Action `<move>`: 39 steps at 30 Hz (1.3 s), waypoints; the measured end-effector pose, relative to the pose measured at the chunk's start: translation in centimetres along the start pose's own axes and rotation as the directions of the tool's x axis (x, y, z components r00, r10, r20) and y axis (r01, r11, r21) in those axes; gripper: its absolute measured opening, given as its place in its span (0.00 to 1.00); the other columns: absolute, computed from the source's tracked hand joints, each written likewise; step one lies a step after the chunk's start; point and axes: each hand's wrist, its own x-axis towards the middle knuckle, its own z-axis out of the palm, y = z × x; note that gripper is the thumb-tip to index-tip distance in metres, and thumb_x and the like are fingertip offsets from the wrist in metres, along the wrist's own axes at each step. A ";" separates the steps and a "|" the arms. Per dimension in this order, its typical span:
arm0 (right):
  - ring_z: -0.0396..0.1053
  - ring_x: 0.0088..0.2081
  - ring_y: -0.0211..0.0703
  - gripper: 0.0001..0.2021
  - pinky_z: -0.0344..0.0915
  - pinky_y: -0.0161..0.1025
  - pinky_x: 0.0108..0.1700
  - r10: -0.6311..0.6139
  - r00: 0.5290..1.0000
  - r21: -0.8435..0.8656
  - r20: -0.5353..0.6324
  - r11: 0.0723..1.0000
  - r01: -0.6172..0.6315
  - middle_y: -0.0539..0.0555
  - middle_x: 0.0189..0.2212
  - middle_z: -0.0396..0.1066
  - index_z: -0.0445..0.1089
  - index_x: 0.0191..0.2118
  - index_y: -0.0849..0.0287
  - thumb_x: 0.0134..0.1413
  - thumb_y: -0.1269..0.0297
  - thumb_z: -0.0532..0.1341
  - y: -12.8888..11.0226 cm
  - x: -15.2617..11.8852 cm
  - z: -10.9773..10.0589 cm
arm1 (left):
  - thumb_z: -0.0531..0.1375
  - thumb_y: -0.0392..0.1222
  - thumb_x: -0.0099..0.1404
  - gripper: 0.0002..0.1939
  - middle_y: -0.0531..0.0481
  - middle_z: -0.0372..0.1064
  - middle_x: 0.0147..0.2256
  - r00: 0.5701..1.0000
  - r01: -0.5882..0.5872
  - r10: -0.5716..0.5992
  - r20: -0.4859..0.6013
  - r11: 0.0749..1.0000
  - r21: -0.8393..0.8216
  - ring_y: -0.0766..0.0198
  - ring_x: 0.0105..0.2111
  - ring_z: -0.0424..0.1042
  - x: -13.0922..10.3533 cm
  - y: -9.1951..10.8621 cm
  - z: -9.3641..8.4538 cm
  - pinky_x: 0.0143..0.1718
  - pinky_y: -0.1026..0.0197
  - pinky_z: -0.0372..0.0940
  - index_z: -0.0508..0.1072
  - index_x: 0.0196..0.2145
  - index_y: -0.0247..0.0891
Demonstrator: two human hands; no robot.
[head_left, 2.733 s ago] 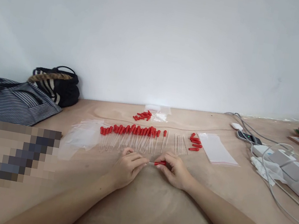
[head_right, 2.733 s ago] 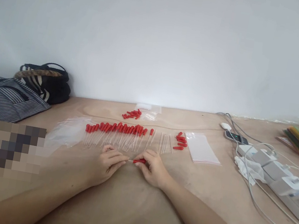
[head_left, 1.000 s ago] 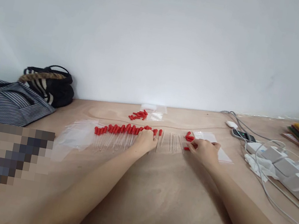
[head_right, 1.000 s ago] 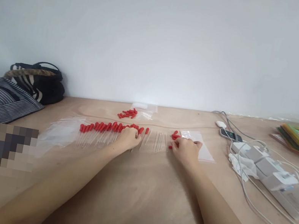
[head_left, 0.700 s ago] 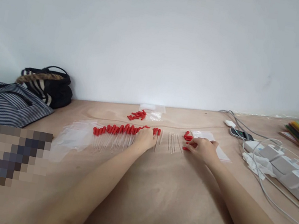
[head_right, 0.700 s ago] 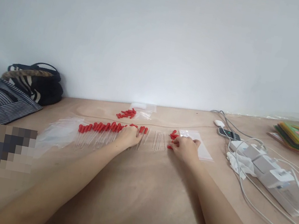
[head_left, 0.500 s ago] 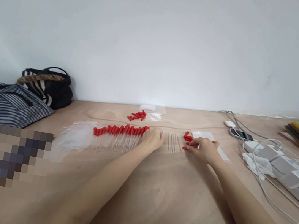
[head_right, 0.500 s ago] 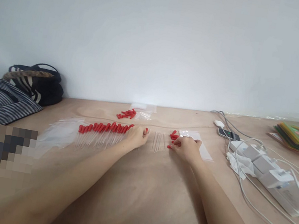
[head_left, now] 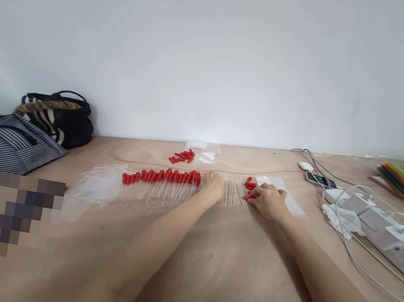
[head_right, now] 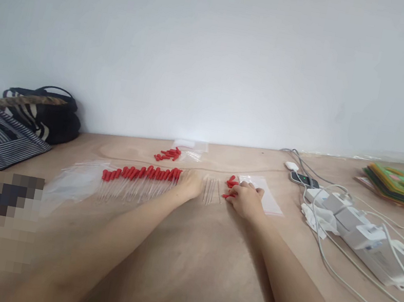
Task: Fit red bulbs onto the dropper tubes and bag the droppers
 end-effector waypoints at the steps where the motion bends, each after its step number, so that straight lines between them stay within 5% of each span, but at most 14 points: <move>1: 0.63 0.38 0.48 0.05 0.46 0.42 0.37 -0.015 1.000 0.026 -0.017 1.000 0.016 0.52 0.32 0.71 0.71 0.25 0.54 0.44 0.62 0.60 -0.1 0.0 0.0 | 0.51 0.35 0.61 0.11 0.34 0.69 0.38 1.000 -0.028 0.028 0.000 1.000 -0.013 0.50 0.41 0.68 -0.6 -0.4 -0.6 0.39 0.55 0.60 0.71 0.35 0.28; 7: 0.64 0.36 0.46 0.06 0.47 0.47 0.43 -0.105 0.982 0.261 -0.159 0.954 0.144 0.52 0.30 0.71 0.69 0.27 0.56 0.47 0.61 0.58 -2.0 -0.7 0.4 | 0.51 0.36 0.64 0.06 0.51 0.71 0.30 0.972 -0.235 0.235 -0.012 0.966 -0.112 0.64 0.32 0.69 -6.9 -6.3 -2.1 0.38 0.61 0.58 0.66 0.31 0.36; 10: 0.64 0.35 0.44 0.06 0.50 0.46 0.43 -0.216 0.969 0.376 -0.119 0.893 0.245 0.52 0.29 0.70 0.68 0.29 0.57 0.48 0.61 0.58 -4.3 -1.8 0.9 | 0.50 0.36 0.64 0.07 0.55 0.70 0.26 0.885 -0.458 0.425 -0.192 0.869 -0.186 0.67 0.25 0.67 -10.1 -9.8 -0.8 0.40 0.57 0.55 0.64 0.28 0.37; 14: 0.64 0.36 0.43 0.07 0.51 0.46 0.44 -0.384 0.922 0.459 -0.057 0.810 0.366 0.52 0.31 0.70 0.69 0.37 0.56 0.51 0.66 0.56 -7.6 -3.5 1.4 | 0.47 0.33 0.65 0.09 0.54 0.72 0.30 0.808 -0.552 0.463 -0.363 0.810 -0.196 0.66 0.29 0.69 -12.5 -12.2 0.7 0.42 0.56 0.51 0.65 0.35 0.39; 26: 0.63 0.38 0.41 0.05 0.46 0.46 0.46 -0.535 0.845 0.583 0.009 0.689 0.430 0.49 0.32 0.72 0.70 0.35 0.52 0.53 0.63 0.57 -10.1 -4.6 1.6 | 0.48 0.35 0.65 0.09 0.55 0.72 0.30 0.824 -0.533 0.425 -0.374 0.806 -0.259 0.66 0.31 0.70 -12.9 -11.3 0.8 0.40 0.58 0.50 0.66 0.33 0.40; 39: 0.62 0.36 0.41 0.04 0.49 0.49 0.47 -0.488 0.872 0.658 0.035 0.668 0.347 0.51 0.29 0.68 0.66 0.33 0.57 0.53 0.64 0.55 -10.3 -5.0 1.6 | 0.47 0.36 0.65 0.11 0.53 0.74 0.31 0.795 -0.567 0.445 -0.413 0.788 -0.241 0.66 0.31 0.71 -12.7 -11.5 0.9 0.39 0.58 0.52 0.69 0.35 0.41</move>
